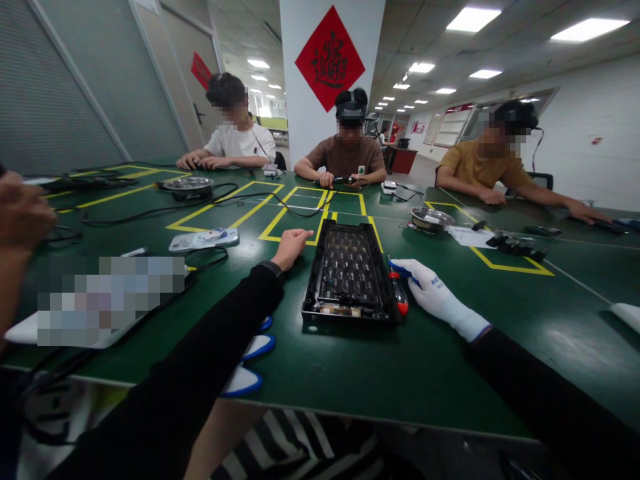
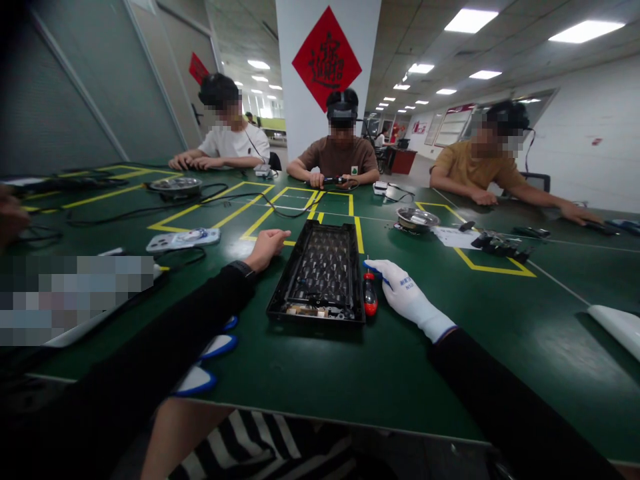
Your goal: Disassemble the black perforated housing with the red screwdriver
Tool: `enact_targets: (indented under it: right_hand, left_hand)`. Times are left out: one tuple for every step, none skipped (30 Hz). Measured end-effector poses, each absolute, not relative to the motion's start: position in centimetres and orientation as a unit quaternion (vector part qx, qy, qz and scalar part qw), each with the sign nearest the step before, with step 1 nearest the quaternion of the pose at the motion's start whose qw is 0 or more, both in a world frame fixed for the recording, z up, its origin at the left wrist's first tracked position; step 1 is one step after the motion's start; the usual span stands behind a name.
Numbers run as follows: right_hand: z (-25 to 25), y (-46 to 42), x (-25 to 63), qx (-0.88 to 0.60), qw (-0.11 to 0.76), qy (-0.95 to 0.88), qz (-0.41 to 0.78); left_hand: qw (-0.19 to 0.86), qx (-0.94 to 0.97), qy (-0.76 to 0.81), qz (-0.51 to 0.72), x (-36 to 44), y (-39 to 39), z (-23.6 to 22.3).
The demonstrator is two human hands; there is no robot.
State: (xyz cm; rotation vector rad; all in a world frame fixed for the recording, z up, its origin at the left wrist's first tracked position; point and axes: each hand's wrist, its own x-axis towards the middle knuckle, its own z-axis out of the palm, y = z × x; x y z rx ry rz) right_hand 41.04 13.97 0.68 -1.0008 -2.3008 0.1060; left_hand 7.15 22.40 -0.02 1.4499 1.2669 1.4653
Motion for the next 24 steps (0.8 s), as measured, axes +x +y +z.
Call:
enact_targets:
  right_hand:
    - [0.7, 13.9, 41.0, -0.382, 0.316, -0.867, 0.037]
    - [0.7, 13.9, 41.0, -0.385, 0.320, -0.865, 0.035]
    - [0.6, 13.9, 41.0, -0.388, 0.321, -0.863, 0.033]
    - [0.6, 13.8, 41.0, -0.391, 0.322, -0.862, 0.033]
    - [0.6, 13.8, 41.0, -0.394, 0.323, -0.860, 0.033]
    - [0.6, 13.8, 41.0, -0.399, 0.322, -0.858, 0.036]
    - [0.6, 13.8, 41.0, -0.404, 0.321, -0.856, 0.040]
    - [0.6, 13.9, 41.0, -0.408, 0.319, -0.855, 0.044]
    - [0.6, 13.9, 41.1, -0.412, 0.317, -0.853, 0.049]
    - [0.6, 13.9, 41.1, -0.414, 0.316, -0.852, 0.052]
    - [0.6, 13.9, 41.1, -0.417, 0.314, -0.851, 0.054]
    - [0.6, 13.8, 41.2, -0.418, 0.315, -0.850, 0.054]
    - [0.6, 13.7, 41.2, -0.420, 0.318, -0.848, 0.052]
    - [0.8, 13.7, 41.1, -0.421, 0.325, -0.845, 0.049]
    - [1.0, 13.6, 40.9, -0.422, 0.335, -0.841, 0.045]
    - [1.3, 13.5, 40.7, -0.422, 0.347, -0.836, 0.042]
    - [1.8, 13.4, 40.3, -0.422, 0.362, -0.830, 0.038]
    - [2.4, 13.4, 39.8, -0.421, 0.375, -0.825, 0.035]
    - [3.0, 13.6, 39.2, -0.418, 0.383, -0.823, 0.033]
    - [3.7, 13.8, 38.4, -0.413, 0.386, -0.824, 0.031]
    - [4.3, 14.1, 37.6, -0.406, 0.377, -0.832, 0.029]
    - [4.8, 14.6, 36.6, -0.399, 0.354, -0.846, 0.030]
    - [5.2, 15.1, 35.7, -0.391, 0.321, -0.862, 0.028]
    - [5.4, 15.7, 34.7, -0.385, 0.279, -0.879, 0.025]
  left_hand:
    - [0.359, 0.552, 0.489, 0.572, 7.1, 22.4, 0.1]
    - [0.362, 0.549, 0.490, 0.573, 7.1, 22.4, 0.1]
    - [0.363, 0.549, 0.490, 0.572, 7.1, 22.5, 0.2]
    - [0.364, 0.549, 0.489, 0.572, 7.2, 22.5, 0.2]
    - [0.366, 0.549, 0.489, 0.571, 7.2, 22.6, 0.3]
    - [0.367, 0.551, 0.489, 0.569, 7.2, 22.6, 0.2]
    - [0.368, 0.552, 0.488, 0.566, 7.2, 22.7, 0.2]
    - [0.369, 0.555, 0.488, 0.564, 7.2, 22.7, 0.2]
    - [0.370, 0.557, 0.487, 0.562, 7.2, 22.8, 0.1]
    - [0.370, 0.560, 0.486, 0.559, 7.1, 22.9, 0.1]
    - [0.370, 0.563, 0.485, 0.557, 7.0, 22.9, 0.0]
    - [0.368, 0.567, 0.485, 0.554, 7.0, 23.0, 0.0]
    - [0.366, 0.571, 0.485, 0.551, 6.9, 23.0, -0.1]
    - [0.363, 0.576, 0.486, 0.548, 6.9, 23.1, -0.2]
    - [0.358, 0.581, 0.487, 0.546, 6.9, 23.1, -0.3]
    - [0.352, 0.586, 0.488, 0.543, 6.9, 23.1, -0.3]
    - [0.345, 0.591, 0.489, 0.541, 6.9, 23.2, -0.4]
    - [0.338, 0.597, 0.491, 0.538, 7.0, 23.2, -0.4]
    - [0.330, 0.602, 0.492, 0.535, 7.1, 23.3, -0.5]
    - [0.324, 0.607, 0.493, 0.533, 7.1, 23.3, -0.5]
    - [0.316, 0.612, 0.494, 0.530, 7.2, 23.3, -0.5]
    - [0.306, 0.618, 0.496, 0.527, 7.3, 23.3, -0.6]
    - [0.292, 0.626, 0.499, 0.524, 7.4, 23.3, -0.6]
    - [0.275, 0.633, 0.502, 0.521, 7.5, 23.3, -0.6]
